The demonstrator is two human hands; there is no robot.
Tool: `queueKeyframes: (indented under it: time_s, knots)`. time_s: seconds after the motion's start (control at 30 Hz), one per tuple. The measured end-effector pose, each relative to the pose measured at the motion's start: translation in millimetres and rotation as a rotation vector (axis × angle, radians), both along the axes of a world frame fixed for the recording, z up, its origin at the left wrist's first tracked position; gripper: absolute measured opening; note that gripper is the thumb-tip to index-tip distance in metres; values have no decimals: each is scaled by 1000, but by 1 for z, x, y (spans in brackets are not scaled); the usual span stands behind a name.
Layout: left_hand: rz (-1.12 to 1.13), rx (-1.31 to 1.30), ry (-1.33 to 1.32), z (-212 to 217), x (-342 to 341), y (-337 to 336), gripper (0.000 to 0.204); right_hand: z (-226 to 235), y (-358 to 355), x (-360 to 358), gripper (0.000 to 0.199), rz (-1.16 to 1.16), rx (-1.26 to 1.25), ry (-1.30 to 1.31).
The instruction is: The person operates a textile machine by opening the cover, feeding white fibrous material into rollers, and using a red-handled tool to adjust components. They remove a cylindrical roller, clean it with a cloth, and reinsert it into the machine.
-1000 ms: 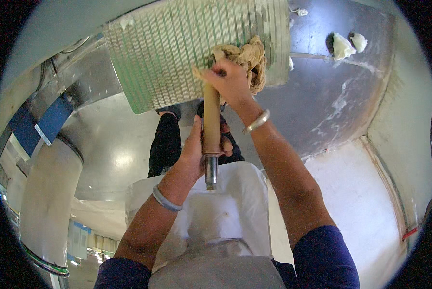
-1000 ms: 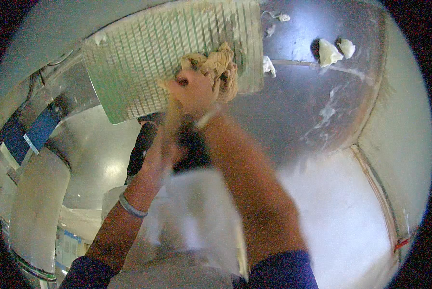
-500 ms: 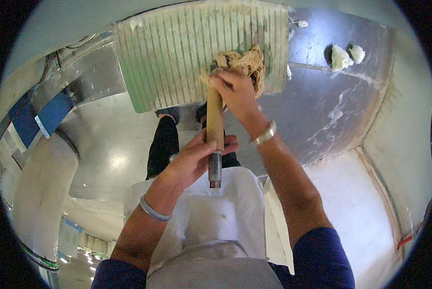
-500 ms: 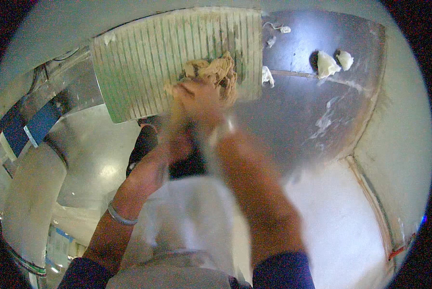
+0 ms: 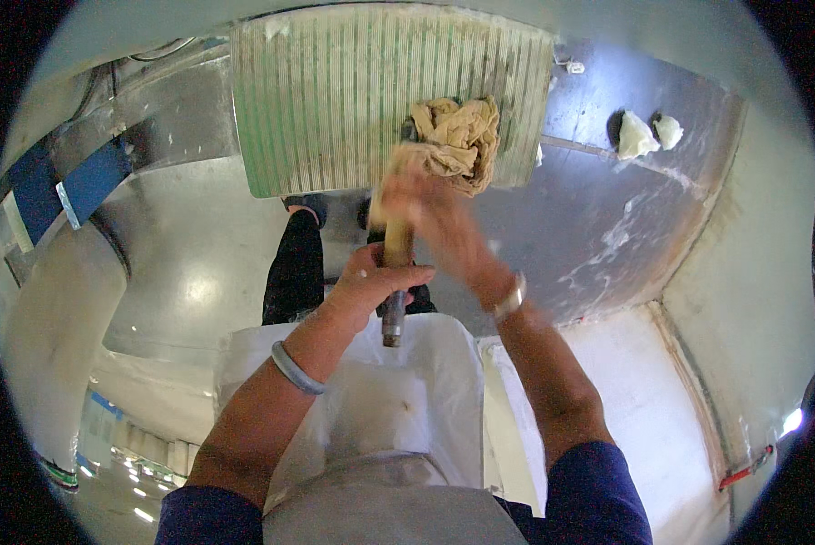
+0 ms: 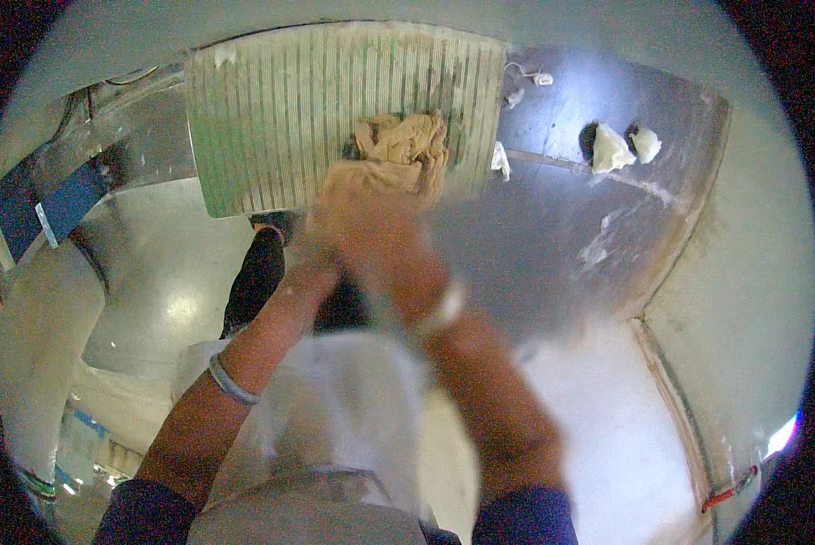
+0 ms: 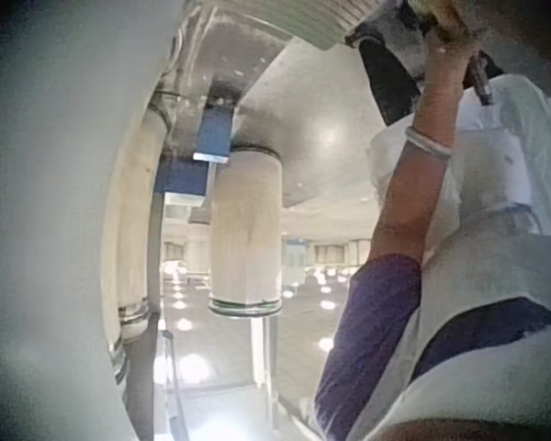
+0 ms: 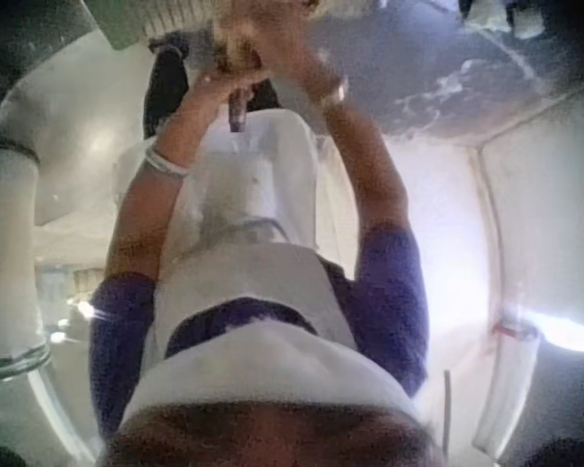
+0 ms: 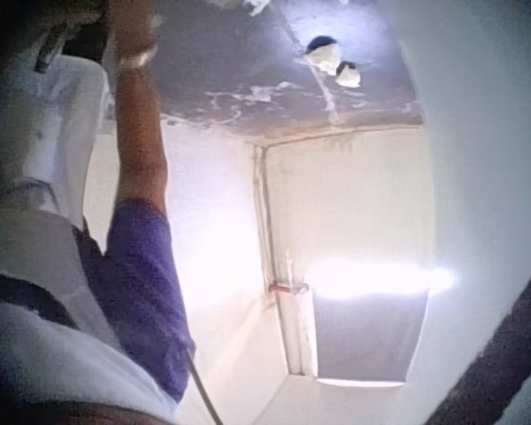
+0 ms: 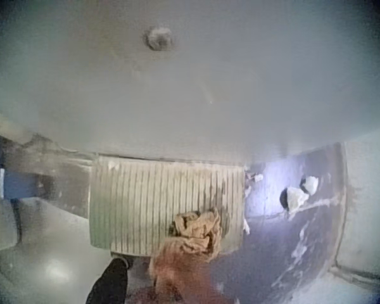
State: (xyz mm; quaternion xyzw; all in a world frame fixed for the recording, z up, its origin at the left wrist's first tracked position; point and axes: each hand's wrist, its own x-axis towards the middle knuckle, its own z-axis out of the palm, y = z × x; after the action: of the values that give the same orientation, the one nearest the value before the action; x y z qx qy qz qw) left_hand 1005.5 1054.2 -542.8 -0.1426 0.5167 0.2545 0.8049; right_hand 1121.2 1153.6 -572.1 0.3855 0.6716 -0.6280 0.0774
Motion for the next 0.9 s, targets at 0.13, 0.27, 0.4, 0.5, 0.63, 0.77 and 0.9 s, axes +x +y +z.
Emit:
queueKeyframes:
  time_s: [0.13,0.27,0.4,0.5,0.63,0.77,0.9]
  knots:
    - [22,230,367,-19,22,-13,50,14,-16,18,38,402,-119,2]
    - [-176,-71,225,-26,18,-29,49,-65,1,6,36,375,408,200]
    - [230,6,10,-5,-11,-30,45,-83,17,-15,35,170,394,226]
    - [239,48,90,4,-17,-21,42,-21,5,-19,33,346,232,-75]
    - [122,269,439,-6,5,-26,51,14,-20,-5,32,-6,-267,200]
    - [-389,479,941,-36,21,-53,60,-68,0,1,32,385,549,233]
    - [-472,496,952,-68,18,-66,67,-76,-8,-12,29,-6,309,132]
